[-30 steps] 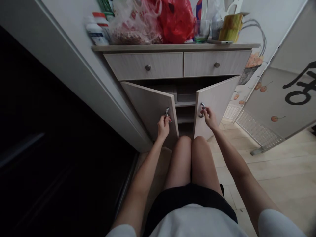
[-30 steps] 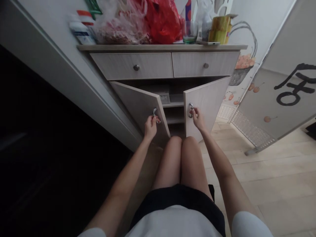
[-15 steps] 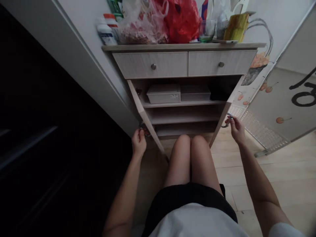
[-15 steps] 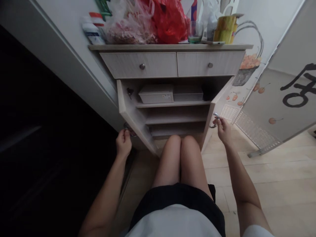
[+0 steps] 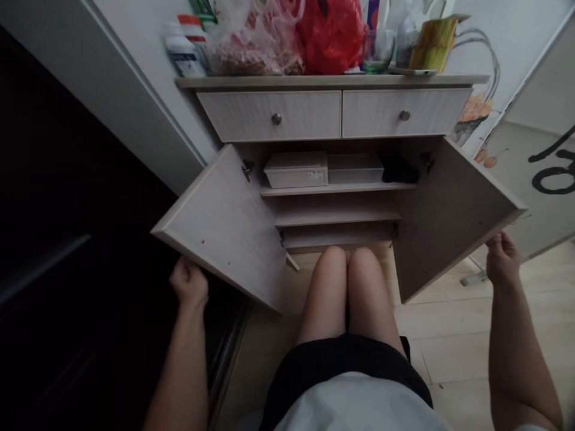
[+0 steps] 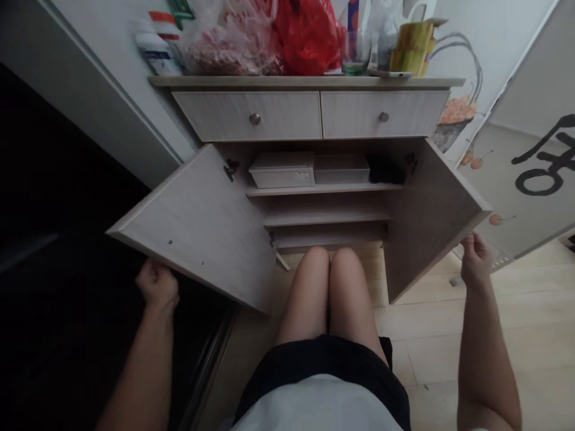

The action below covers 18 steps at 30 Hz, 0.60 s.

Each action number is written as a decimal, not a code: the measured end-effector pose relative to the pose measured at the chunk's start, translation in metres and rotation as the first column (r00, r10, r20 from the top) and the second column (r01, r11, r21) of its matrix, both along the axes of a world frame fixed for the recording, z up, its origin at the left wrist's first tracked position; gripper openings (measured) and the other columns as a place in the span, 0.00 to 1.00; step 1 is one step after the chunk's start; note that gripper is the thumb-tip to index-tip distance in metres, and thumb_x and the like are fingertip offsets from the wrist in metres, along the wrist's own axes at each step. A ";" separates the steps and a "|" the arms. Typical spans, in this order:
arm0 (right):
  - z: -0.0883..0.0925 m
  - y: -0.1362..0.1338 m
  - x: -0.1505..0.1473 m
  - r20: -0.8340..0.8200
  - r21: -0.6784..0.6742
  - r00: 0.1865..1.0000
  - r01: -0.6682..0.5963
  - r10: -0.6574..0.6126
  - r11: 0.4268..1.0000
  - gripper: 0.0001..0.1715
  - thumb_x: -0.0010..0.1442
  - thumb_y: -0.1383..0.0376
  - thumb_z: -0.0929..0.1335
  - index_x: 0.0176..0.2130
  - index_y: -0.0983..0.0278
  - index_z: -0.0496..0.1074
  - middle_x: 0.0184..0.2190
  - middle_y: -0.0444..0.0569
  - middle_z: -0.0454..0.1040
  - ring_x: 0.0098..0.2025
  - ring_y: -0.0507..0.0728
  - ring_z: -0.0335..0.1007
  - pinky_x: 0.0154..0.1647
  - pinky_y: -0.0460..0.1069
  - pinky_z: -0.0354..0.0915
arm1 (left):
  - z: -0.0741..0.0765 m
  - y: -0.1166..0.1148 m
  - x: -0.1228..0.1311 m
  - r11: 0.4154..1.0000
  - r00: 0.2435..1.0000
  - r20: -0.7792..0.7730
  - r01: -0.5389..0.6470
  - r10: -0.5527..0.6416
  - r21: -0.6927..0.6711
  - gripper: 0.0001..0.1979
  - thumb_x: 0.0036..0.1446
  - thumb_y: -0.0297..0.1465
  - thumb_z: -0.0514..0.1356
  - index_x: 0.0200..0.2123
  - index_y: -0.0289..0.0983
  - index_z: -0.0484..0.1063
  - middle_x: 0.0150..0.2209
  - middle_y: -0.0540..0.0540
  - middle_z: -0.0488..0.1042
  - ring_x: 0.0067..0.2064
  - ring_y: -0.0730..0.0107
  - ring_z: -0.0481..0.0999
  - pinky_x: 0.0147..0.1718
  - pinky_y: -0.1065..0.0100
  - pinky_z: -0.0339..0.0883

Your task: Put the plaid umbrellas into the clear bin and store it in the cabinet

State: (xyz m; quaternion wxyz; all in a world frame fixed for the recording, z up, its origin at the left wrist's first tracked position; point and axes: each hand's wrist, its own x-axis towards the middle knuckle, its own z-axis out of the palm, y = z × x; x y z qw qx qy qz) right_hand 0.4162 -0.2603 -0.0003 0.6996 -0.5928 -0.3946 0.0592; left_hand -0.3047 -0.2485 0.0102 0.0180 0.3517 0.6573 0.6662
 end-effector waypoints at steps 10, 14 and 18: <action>0.009 0.010 0.055 -0.237 0.198 0.971 0.089 -0.040 0.976 0.35 0.24 0.30 0.77 0.18 0.53 0.71 0.31 0.62 0.78 0.40 0.70 0.75 0.48 0.71 0.63 | 0.019 0.005 -0.028 0.994 0.981 0.172 -0.097 0.085 0.059 0.22 0.40 0.49 0.68 0.20 0.41 0.64 0.24 0.57 0.76 0.39 0.65 0.76 0.56 0.46 0.69; 0.014 0.006 0.058 -0.228 0.157 0.974 0.047 -0.010 0.986 0.34 0.24 0.33 0.78 0.20 0.53 0.72 0.35 0.63 0.78 0.44 0.74 0.75 0.47 0.74 0.62 | 0.022 0.006 -0.035 0.990 0.977 0.164 -0.138 0.134 0.016 0.25 0.36 0.55 0.67 0.21 0.42 0.64 0.23 0.57 0.76 0.37 0.64 0.76 0.55 0.42 0.70; 0.030 -0.008 0.024 -0.100 0.302 0.894 0.447 -0.438 0.842 0.29 0.48 0.32 0.70 0.32 0.51 0.77 0.40 0.62 0.77 0.46 0.73 0.74 0.48 0.75 0.61 | 0.019 0.001 -0.031 0.986 0.977 0.157 -0.157 0.147 0.054 0.19 0.41 0.50 0.65 0.22 0.42 0.66 0.27 0.58 0.78 0.40 0.61 0.77 0.56 0.42 0.70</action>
